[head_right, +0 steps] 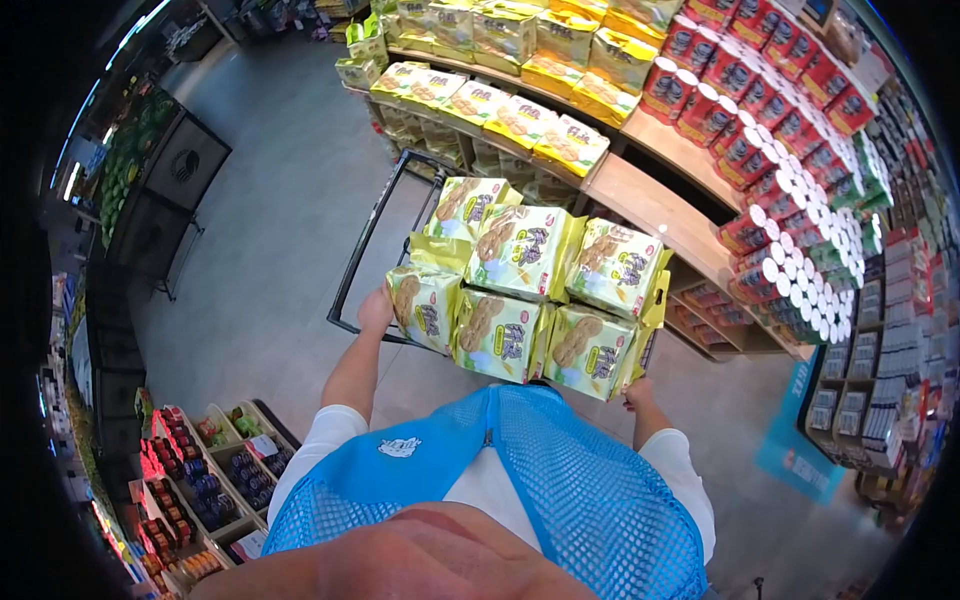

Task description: The recorder is stocking snack packages onto a store shelf from a shopping cart.

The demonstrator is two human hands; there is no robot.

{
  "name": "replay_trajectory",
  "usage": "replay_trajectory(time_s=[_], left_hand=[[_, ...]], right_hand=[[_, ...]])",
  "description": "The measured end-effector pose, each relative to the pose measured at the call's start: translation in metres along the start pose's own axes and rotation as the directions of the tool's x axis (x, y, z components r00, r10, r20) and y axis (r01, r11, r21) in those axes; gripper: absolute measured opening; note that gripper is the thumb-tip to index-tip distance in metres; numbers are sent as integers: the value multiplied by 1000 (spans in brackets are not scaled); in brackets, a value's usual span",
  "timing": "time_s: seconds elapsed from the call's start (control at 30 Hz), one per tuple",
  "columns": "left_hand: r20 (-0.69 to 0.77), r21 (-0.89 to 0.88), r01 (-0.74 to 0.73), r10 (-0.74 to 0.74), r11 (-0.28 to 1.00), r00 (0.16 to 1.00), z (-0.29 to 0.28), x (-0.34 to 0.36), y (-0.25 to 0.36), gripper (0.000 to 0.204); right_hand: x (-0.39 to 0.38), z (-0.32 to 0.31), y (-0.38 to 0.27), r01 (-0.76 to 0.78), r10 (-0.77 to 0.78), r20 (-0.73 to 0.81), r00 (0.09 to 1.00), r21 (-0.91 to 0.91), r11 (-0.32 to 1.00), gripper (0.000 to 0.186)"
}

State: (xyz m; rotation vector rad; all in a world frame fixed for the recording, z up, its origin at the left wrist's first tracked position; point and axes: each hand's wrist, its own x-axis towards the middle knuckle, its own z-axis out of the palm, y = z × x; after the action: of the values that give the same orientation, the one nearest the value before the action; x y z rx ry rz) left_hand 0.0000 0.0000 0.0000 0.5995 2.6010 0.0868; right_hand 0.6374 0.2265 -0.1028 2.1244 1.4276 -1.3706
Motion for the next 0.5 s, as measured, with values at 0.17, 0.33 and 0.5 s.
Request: replay_trajectory(time_s=[0.17, 0.33, 0.5], left_hand=[[-156, -55, 5, -13, 998, 988, 16, -40, -20, 63], [-104, -112, 52, -63, 992, 993, 10, -6, -30, 54], [78, -81, -69, 75, 994, 994, -8, 18, -30, 58]], right_hand=[[4, -6, 4, 46, -46, 4, 999, -171, 984, 29], [2, -4, -31, 126, -126, -4, 992, -69, 990, 28], [10, -14, -35, 117, -114, 34, 993, -107, 987, 27]])
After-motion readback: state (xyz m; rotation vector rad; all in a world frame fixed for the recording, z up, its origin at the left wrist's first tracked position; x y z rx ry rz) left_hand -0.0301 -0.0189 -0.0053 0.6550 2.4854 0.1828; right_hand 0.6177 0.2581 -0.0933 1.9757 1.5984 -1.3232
